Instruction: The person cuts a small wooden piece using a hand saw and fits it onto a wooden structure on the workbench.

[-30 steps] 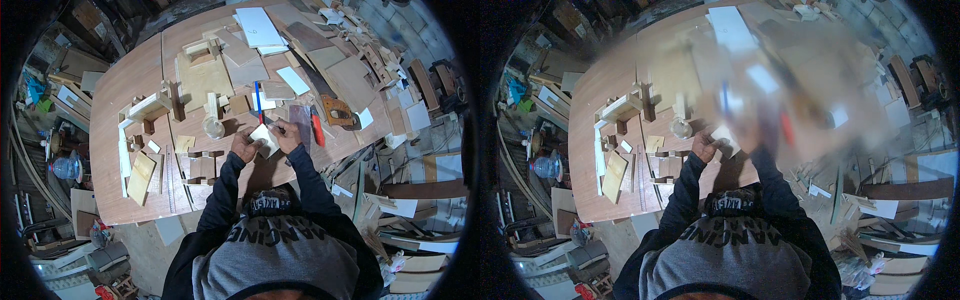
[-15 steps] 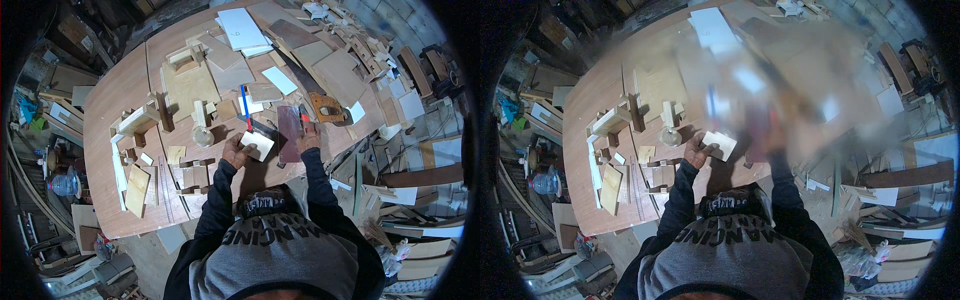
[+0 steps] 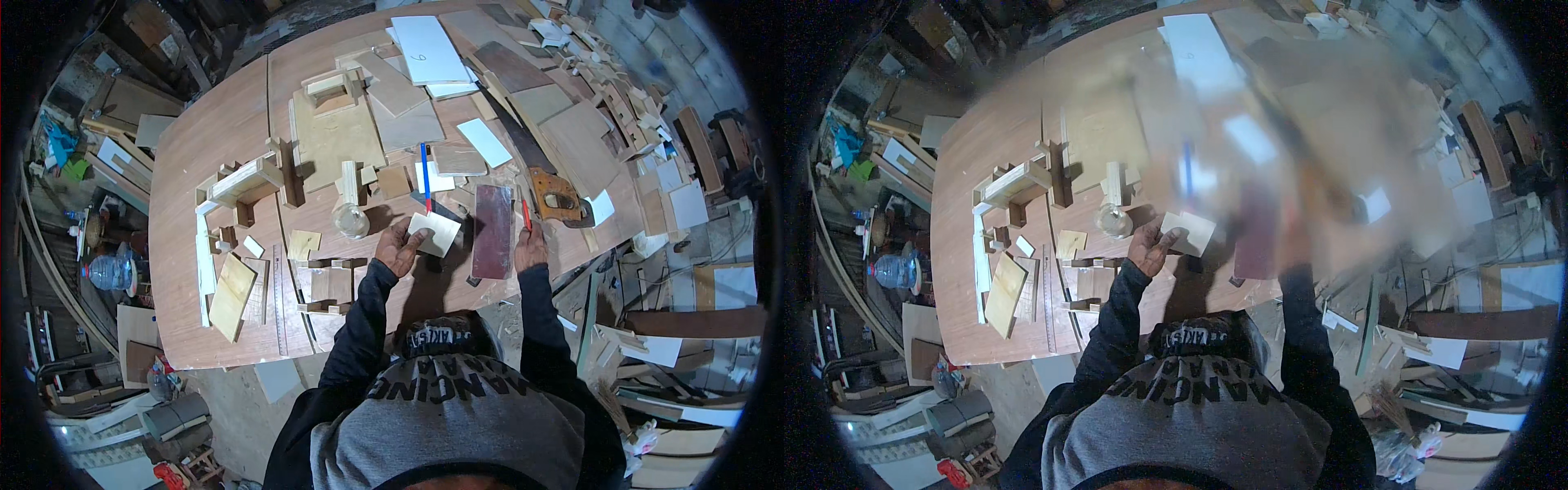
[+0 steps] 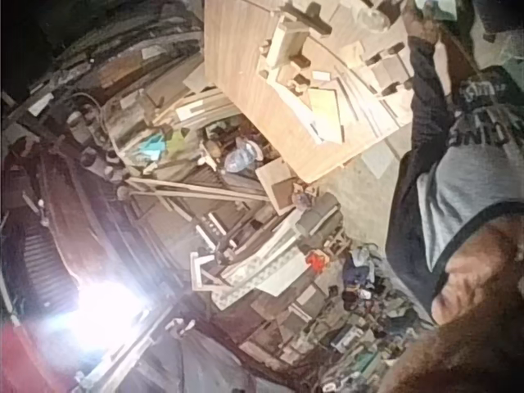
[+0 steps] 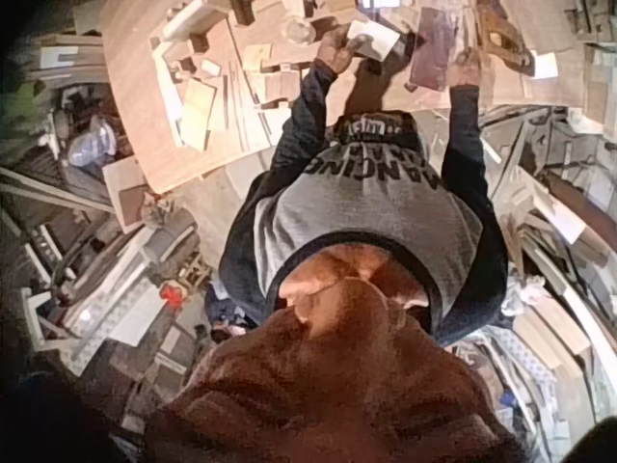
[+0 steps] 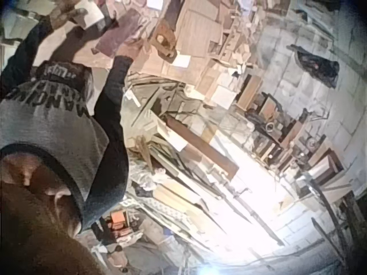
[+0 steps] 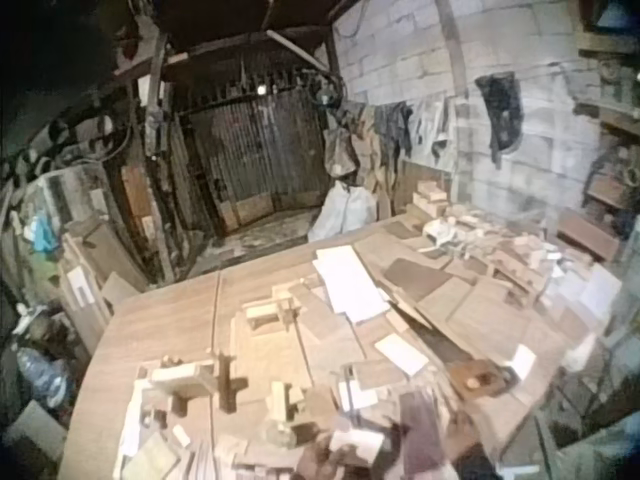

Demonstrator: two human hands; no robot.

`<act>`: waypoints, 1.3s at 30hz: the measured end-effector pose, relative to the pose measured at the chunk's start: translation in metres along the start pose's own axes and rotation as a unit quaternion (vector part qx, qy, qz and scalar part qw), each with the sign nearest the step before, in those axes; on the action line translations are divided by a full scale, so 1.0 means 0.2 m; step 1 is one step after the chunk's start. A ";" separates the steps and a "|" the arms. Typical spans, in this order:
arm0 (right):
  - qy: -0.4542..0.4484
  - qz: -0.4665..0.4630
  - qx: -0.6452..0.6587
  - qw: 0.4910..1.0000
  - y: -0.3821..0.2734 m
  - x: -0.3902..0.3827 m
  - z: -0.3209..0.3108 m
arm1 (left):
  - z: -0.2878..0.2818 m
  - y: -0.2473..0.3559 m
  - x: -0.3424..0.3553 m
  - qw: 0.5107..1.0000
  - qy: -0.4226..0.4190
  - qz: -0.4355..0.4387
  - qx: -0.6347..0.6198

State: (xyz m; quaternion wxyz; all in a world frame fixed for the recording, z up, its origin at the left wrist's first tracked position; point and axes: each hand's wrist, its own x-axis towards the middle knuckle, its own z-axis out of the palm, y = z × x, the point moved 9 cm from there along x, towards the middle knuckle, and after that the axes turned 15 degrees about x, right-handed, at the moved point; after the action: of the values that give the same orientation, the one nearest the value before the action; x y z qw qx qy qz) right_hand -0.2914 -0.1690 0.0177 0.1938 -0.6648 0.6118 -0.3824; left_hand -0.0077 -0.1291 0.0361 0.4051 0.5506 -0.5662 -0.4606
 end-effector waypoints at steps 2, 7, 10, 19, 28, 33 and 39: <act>-0.038 0.017 0.115 0.993 -0.18 -0.05 -0.03 | -0.03 0.02 0.01 0.998 0.019 0.013 0.061; -0.114 -0.062 0.125 0.984 -0.65 -0.22 -0.01 | -0.09 0.13 0.04 0.949 0.070 0.075 0.299; -0.146 -0.082 0.124 0.978 -0.74 -0.26 0.05 | -0.09 0.13 0.04 0.955 0.057 0.073 0.281; -0.185 -0.111 0.122 0.969 -0.80 -0.27 0.10 | -0.08 0.14 0.02 0.934 0.061 0.138 0.323; -0.209 -0.061 0.243 0.945 -0.77 -0.29 0.20 | -0.04 0.08 0.01 0.915 0.089 0.155 0.363; -0.194 -0.153 -0.012 0.969 -0.86 -0.26 0.21 | -0.02 0.08 0.01 0.870 0.091 0.156 0.459; -0.224 0.433 0.559 0.671 -0.55 -0.29 0.30 | -0.16 0.17 -0.03 0.902 0.153 0.124 0.384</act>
State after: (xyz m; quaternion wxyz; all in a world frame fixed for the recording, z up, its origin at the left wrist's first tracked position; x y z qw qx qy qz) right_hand -0.1708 -0.1067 0.0442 0.8040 -0.1584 0.4410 -0.3659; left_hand 0.0142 -0.1267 0.0769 0.2980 0.6527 -0.6936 -0.0639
